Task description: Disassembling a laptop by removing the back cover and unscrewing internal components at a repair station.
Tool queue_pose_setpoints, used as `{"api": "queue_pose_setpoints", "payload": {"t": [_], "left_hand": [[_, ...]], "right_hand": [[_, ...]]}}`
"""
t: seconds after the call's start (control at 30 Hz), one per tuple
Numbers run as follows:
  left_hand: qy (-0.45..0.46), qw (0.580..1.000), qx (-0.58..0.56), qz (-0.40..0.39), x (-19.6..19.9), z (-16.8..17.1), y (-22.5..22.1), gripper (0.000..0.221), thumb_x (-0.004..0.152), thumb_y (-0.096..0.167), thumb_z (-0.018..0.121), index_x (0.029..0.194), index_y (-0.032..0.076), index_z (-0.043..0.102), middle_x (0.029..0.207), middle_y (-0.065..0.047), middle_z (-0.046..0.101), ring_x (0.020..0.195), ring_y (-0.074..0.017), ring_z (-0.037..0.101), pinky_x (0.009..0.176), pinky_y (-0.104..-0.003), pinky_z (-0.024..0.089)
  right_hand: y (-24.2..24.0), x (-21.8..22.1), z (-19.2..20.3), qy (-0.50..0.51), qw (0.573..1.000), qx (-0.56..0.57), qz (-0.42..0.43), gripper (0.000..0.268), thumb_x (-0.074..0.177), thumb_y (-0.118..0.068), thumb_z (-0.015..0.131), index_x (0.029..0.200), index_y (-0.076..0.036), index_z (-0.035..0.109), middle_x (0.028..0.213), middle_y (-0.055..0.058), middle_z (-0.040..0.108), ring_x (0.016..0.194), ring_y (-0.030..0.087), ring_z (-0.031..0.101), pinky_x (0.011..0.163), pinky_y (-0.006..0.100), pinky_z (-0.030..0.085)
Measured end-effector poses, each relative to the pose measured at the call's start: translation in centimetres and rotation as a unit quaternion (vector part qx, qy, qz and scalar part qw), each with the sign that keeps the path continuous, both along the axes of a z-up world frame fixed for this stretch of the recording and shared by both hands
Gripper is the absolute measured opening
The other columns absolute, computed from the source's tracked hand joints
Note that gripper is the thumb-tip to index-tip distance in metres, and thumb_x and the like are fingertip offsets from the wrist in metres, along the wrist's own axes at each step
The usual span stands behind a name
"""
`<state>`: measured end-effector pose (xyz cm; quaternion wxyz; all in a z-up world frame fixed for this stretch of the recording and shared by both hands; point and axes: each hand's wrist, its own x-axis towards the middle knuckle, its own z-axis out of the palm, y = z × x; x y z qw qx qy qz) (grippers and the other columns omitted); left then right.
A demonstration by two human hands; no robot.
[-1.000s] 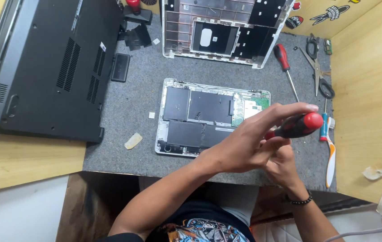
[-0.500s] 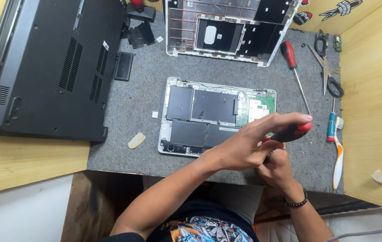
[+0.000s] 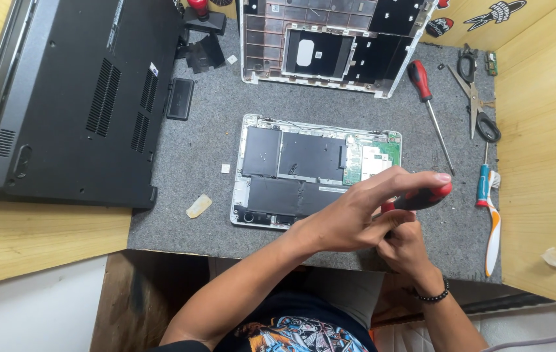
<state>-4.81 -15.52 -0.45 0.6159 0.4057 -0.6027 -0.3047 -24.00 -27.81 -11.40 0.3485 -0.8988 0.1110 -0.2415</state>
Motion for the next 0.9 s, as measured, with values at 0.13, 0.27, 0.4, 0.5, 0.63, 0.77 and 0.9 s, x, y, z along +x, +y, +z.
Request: {"api": "queue_pose_setpoints", "payload": {"t": [0.13,0.27,0.4,0.5,0.63,0.77,0.9], "left_hand": [[-0.009,1.0,-0.022,0.012,-0.1,0.3,0.0,0.061,0.112,-0.001,0.059,0.16,0.03,0.037,0.14,-0.004,0.06,0.119,-0.0199,0.06,0.106,-0.028,0.05],[-0.001,0.998,-0.056,0.013,-0.2,1.3,0.0,0.035,0.118,0.023,0.05,0.153,0.02,0.044,0.153,-0.004,0.056,0.143,-0.0232,0.059,0.127,-0.035,0.052],[-0.003,0.998,-0.064,0.015,-0.4,2.7,0.2,0.029,0.12,0.024,0.041,0.147,0.017,0.047,0.153,-0.01,0.051,0.148,-0.0263,0.055,0.132,-0.038,0.047],[-0.001,0.998,-0.067,0.002,-0.7,2.9,0.1,0.024,0.117,0.008,0.049,0.141,0.011,0.049,0.149,-0.01,0.056,0.149,-0.0285,0.055,0.134,-0.041,0.047],[0.01,0.998,-0.062,-0.026,-1.0,3.0,0.2,0.025,0.118,0.008,0.049,0.143,0.014,0.048,0.145,-0.007,0.057,0.143,-0.0263,0.059,0.129,-0.038,0.049],[0.004,0.998,-0.061,-0.019,-1.1,2.6,-0.1,0.025,0.119,0.013,0.046,0.144,0.013,0.048,0.146,-0.007,0.057,0.143,-0.0272,0.059,0.129,-0.039,0.049],[0.012,0.999,-0.049,-0.006,-1.0,2.2,0.0,0.04,0.115,-0.004,0.055,0.149,0.015,0.049,0.15,-0.004,0.057,0.147,-0.0247,0.058,0.132,-0.038,0.049]], "right_hand": [[0.5,0.1,0.0,0.002,1.0,0.0,0.0,0.019,0.081,-0.004,0.061,0.065,-0.003,0.051,0.058,0.007,0.051,0.054,0.02,0.045,0.055,0.036,0.034],[0.4,-0.1,0.0,0.001,1.0,-0.003,-0.003,0.018,0.081,-0.005,0.061,0.067,-0.003,0.051,0.059,0.007,0.052,0.055,0.02,0.045,0.055,0.036,0.034],[0.5,-0.6,-0.1,0.003,1.0,-0.004,-0.004,0.017,0.081,-0.005,0.061,0.068,-0.003,0.052,0.06,0.007,0.052,0.057,0.021,0.046,0.056,0.037,0.035],[0.4,-0.8,-0.2,0.004,1.0,-0.006,-0.003,0.016,0.081,-0.005,0.061,0.069,-0.003,0.052,0.061,0.007,0.053,0.057,0.021,0.046,0.056,0.037,0.035],[0.2,-1.3,-0.9,0.004,1.0,-0.008,0.0,0.015,0.081,-0.005,0.062,0.07,-0.003,0.052,0.062,0.008,0.053,0.058,0.021,0.047,0.057,0.037,0.036],[0.2,-6.5,-4.9,0.008,1.0,-0.009,0.003,0.014,0.081,-0.005,0.062,0.071,-0.003,0.053,0.064,0.008,0.054,0.06,0.022,0.048,0.057,0.037,0.037],[1.1,-8.3,-6.0,0.008,1.0,-0.011,0.001,0.013,0.082,-0.006,0.062,0.072,-0.003,0.053,0.065,0.009,0.054,0.061,0.022,0.048,0.058,0.037,0.037]]}}
